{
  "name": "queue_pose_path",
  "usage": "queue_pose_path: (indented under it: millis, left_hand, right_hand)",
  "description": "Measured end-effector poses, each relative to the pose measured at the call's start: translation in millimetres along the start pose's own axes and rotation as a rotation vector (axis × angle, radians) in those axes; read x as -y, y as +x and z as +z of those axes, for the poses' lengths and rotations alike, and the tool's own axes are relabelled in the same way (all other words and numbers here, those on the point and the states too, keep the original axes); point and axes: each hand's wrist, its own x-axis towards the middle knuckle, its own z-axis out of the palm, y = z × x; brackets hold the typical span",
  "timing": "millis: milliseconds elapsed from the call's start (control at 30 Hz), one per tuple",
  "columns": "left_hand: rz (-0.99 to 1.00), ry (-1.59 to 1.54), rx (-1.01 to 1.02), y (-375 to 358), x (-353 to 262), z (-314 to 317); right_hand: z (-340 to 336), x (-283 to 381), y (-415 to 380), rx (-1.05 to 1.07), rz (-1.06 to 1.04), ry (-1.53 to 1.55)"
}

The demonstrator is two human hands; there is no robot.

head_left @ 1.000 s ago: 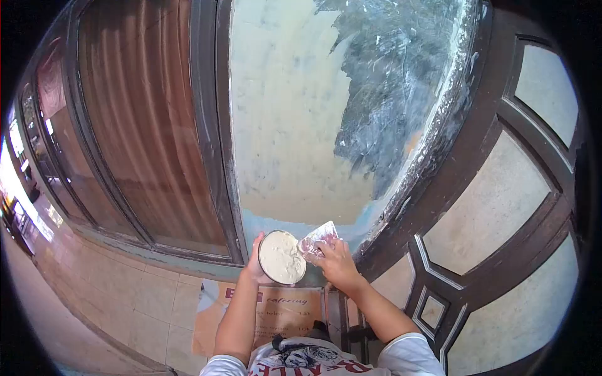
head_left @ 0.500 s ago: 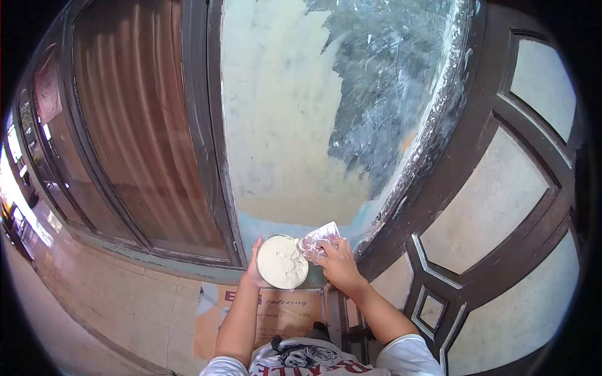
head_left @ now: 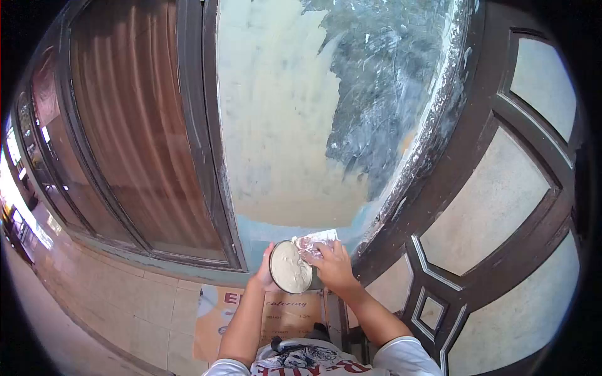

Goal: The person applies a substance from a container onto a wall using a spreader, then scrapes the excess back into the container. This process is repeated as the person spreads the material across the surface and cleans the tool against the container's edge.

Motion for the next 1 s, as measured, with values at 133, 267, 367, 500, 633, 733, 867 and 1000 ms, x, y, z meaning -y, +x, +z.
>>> queue_pose_path:
  millis: [133,267,367,500,633,733,867,1000]
  left_hand:
    - [0.021,0.107,-0.179,3,5,16]
    - [-0.039,-0.01,-0.138,2,9,1]
    - [0.032,-0.325,0.124,-3,20,-33]
    - [0.186,-0.706,0.175,-26,21,-16]
    - [0.305,-0.521,0.003,-31,17,-38]
    - [0.343,-0.746,0.183,-38,3,-7]
    - [0.369,-0.536,0.201,-30,-2,-18]
    - [0.369,-0.576,0.172,-23,-6,-10]
  right_hand:
    - [5,5,0,-0.046,0.035,0.073]
    - [-14,4,11,-0.058,0.138,0.182]
    - [-16,-19,16,-0.172,0.195,0.256]
    - [-11,-76,6,-0.308,0.204,0.337]
    - [-33,-128,6,-0.268,0.491,0.344]
    - [-63,-167,29,-0.301,0.526,0.315]
    - [-73,-207,62,-0.379,0.351,0.041]
    - [-67,-226,86,-0.32,0.287,-0.092]
